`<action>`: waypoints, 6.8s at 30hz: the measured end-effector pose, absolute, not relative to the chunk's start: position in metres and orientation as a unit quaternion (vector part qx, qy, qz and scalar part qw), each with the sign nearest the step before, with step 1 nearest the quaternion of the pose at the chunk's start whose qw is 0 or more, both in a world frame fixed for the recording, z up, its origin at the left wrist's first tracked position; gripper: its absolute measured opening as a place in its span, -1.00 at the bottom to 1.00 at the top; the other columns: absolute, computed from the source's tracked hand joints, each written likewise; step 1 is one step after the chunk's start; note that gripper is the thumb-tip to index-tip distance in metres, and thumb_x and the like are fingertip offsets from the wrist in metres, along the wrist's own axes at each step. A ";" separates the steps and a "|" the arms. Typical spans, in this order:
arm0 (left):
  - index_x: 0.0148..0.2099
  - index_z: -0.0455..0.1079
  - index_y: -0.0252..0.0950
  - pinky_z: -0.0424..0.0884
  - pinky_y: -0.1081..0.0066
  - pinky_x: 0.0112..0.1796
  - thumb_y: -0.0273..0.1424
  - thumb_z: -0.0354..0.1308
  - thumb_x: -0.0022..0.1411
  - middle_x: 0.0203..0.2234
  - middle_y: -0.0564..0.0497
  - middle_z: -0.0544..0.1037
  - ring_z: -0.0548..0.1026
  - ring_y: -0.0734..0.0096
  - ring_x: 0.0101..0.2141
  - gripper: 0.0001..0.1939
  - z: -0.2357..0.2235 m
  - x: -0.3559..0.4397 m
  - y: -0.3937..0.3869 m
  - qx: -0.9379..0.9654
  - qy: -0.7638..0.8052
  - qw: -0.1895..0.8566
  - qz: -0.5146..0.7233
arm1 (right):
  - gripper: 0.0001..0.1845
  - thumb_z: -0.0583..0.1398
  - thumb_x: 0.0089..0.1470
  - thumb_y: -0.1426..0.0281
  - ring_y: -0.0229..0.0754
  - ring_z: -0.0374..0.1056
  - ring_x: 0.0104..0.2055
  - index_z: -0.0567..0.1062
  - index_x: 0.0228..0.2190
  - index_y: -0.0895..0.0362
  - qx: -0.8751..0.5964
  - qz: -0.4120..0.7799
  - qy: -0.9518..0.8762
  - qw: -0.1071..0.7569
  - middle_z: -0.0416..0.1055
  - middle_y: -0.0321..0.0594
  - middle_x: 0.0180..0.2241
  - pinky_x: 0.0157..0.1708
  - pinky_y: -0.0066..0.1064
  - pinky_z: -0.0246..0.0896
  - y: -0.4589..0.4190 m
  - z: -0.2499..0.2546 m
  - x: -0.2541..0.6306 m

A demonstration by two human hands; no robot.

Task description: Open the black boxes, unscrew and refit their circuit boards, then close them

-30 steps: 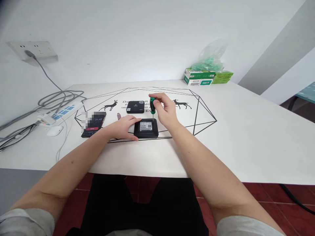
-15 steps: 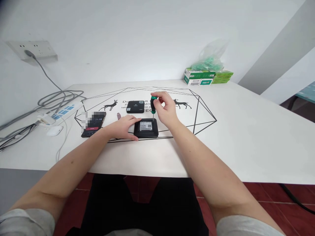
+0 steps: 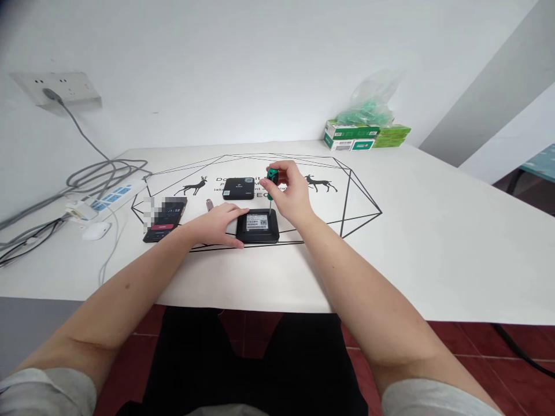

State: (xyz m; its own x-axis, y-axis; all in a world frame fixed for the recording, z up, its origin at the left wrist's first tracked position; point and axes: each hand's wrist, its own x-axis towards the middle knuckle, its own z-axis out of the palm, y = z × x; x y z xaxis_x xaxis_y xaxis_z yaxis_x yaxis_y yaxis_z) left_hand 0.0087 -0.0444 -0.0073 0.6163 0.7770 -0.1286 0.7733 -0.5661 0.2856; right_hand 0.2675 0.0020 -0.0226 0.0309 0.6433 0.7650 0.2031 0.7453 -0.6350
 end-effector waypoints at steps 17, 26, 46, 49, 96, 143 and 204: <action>0.63 0.11 -0.17 0.09 -0.05 0.43 0.28 0.33 0.15 0.45 -0.27 0.30 0.21 -0.23 0.44 0.19 -0.008 0.008 -0.045 0.884 0.440 0.158 0.008 | -0.72 0.30 0.29 0.20 -0.09 0.49 -0.19 0.53 0.02 -0.09 -0.323 0.077 -0.690 0.643 0.56 -0.22 -0.14 -0.24 -0.17 0.49 -0.007 -0.022 0.262; 0.63 0.11 -0.19 0.12 0.02 0.43 0.28 0.34 0.15 0.46 -0.27 0.30 0.21 -0.19 0.44 0.20 -0.008 0.008 -0.044 0.887 0.433 0.158 0.010 | -0.66 0.39 0.23 0.16 -0.15 0.36 -0.31 0.50 -0.01 -0.08 -0.325 0.033 -0.689 0.646 0.42 -0.25 -0.19 -0.29 -0.17 0.47 -0.007 -0.021 0.264; 0.51 0.33 -0.23 0.28 0.01 0.34 0.15 0.50 0.13 0.34 -0.25 0.47 0.34 -0.23 0.37 0.05 -0.006 0.013 -0.049 0.895 0.421 0.145 0.040 | -0.54 0.33 0.32 -0.02 -0.12 0.49 -0.12 0.40 0.11 -0.13 -0.282 0.096 -0.673 0.677 0.42 -0.21 -0.06 -0.22 -0.20 0.57 -0.012 -0.036 0.245; 0.49 0.34 -0.23 0.30 0.04 0.32 0.14 0.51 0.14 0.33 -0.24 0.49 0.35 -0.21 0.37 0.03 -0.007 0.016 -0.050 0.897 0.416 0.144 0.041 | -0.52 0.34 0.31 -0.03 -0.10 0.49 -0.09 0.41 0.11 -0.13 -0.285 0.097 -0.676 0.673 0.41 -0.20 -0.04 -0.20 -0.19 0.59 -0.012 -0.036 0.244; 0.35 0.42 -0.31 0.42 0.03 0.19 0.17 0.53 0.08 0.16 -0.28 0.56 0.48 -0.27 0.21 -0.02 -0.008 0.029 -0.053 0.906 0.399 0.136 0.043 | -0.55 0.29 0.35 -0.03 -0.05 0.47 -0.07 0.44 0.14 -0.14 -0.301 0.074 -0.678 0.667 0.44 -0.16 -0.03 -0.15 -0.10 0.58 -0.013 -0.031 0.243; 0.32 0.42 -0.29 0.41 0.11 0.16 0.25 0.47 0.11 0.10 -0.24 0.57 0.50 -0.17 0.16 -0.04 -0.009 0.029 -0.053 0.908 0.393 0.143 0.040 | -0.65 0.16 0.45 -0.02 -0.12 0.57 -0.10 0.44 0.08 -0.11 -0.250 0.239 -0.709 0.615 0.56 -0.20 -0.01 -0.07 -0.09 0.60 -0.028 -0.019 0.238; 0.32 0.42 -0.28 0.43 0.11 0.15 0.24 0.48 0.09 0.10 -0.23 0.57 0.51 -0.16 0.16 -0.04 -0.008 0.030 -0.053 0.905 0.398 0.145 0.033 | -0.57 0.32 0.31 -0.02 -0.06 0.44 -0.01 0.41 0.06 -0.12 -0.286 0.214 -0.716 0.600 0.45 -0.20 0.01 -0.03 -0.07 0.48 -0.027 -0.019 0.241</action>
State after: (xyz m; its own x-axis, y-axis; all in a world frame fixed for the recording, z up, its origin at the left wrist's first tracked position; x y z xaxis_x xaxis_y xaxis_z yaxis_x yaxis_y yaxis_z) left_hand 0.0298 -0.0533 -0.0081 0.6813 0.7299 -0.0553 0.7105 -0.6412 0.2899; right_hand 0.2415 -0.0267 -0.0185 -0.1162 0.6667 0.7362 0.1523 0.7444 -0.6501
